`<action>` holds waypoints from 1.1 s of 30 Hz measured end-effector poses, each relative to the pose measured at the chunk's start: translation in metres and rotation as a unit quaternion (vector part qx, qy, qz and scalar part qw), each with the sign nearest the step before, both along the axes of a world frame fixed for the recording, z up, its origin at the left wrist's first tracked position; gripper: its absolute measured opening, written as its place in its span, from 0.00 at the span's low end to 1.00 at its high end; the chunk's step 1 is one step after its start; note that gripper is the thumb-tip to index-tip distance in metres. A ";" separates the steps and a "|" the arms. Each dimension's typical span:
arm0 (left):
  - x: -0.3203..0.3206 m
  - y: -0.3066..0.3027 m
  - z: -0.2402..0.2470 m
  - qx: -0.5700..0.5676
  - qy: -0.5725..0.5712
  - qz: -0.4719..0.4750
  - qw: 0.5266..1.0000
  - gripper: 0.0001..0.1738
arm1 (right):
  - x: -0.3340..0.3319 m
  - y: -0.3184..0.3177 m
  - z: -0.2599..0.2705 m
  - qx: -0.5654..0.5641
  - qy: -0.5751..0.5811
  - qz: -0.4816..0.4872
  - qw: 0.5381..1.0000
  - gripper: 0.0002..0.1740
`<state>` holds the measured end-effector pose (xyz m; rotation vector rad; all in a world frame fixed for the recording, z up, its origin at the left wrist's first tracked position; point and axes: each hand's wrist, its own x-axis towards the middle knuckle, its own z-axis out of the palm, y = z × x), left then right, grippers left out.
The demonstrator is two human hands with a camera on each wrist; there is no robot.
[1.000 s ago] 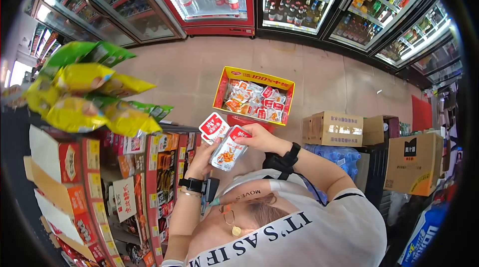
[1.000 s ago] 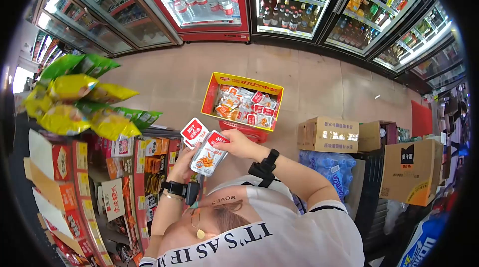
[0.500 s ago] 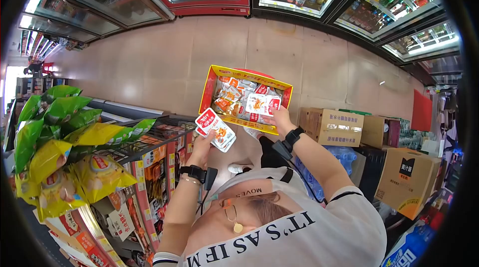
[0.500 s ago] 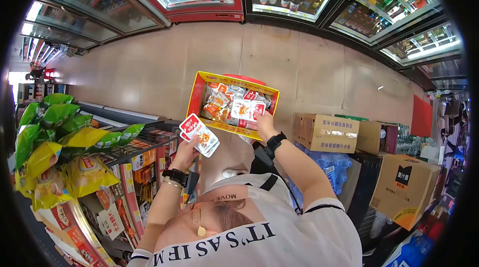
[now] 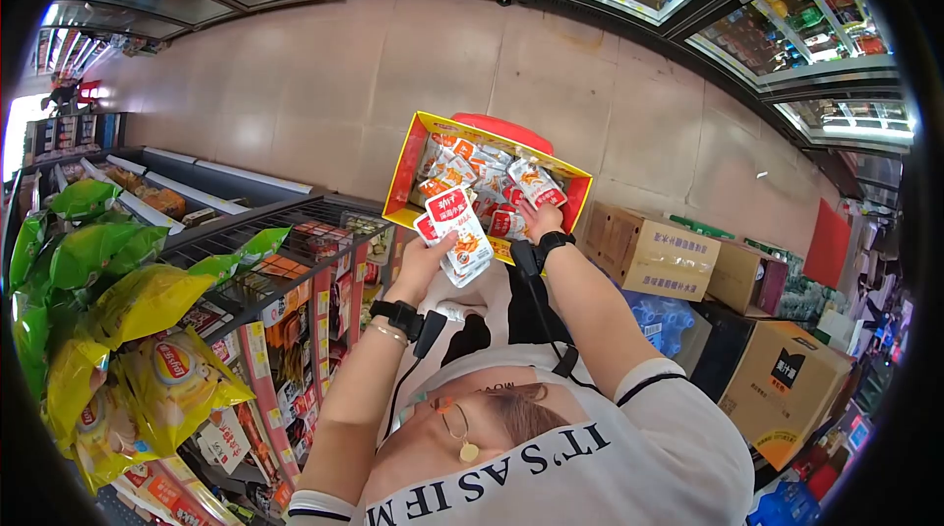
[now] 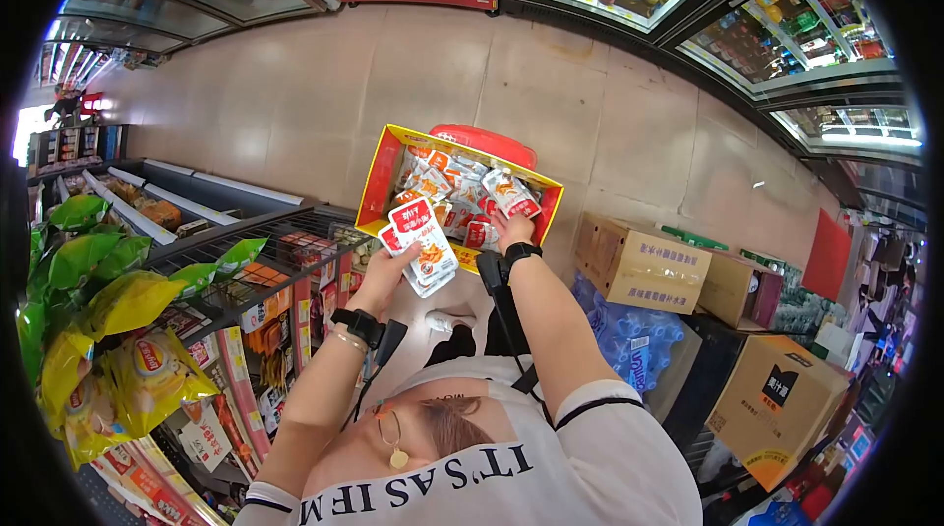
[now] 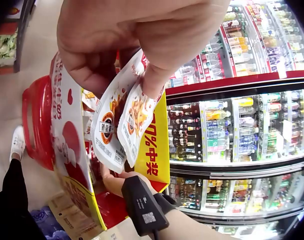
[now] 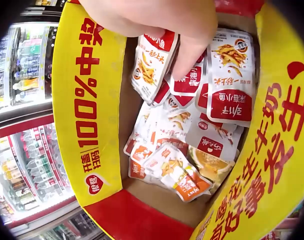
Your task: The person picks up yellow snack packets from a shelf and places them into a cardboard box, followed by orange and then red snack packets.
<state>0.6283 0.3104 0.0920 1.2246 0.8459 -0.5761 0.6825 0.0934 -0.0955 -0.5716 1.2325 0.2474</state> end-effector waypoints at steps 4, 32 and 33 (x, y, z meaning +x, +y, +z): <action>0.008 -0.012 -0.012 0.011 -0.012 0.009 1.000 0.15 | 0.007 -0.003 0.023 0.056 0.115 0.066 0.990 0.19; -0.101 0.053 -0.009 0.140 0.028 -0.047 0.989 0.17 | 0.005 0.009 -0.023 -0.282 0.063 0.499 0.817 0.13; -0.111 0.057 -0.008 0.143 0.037 -0.031 0.988 0.18 | 0.006 -0.001 -0.039 -0.327 0.015 0.638 0.697 0.13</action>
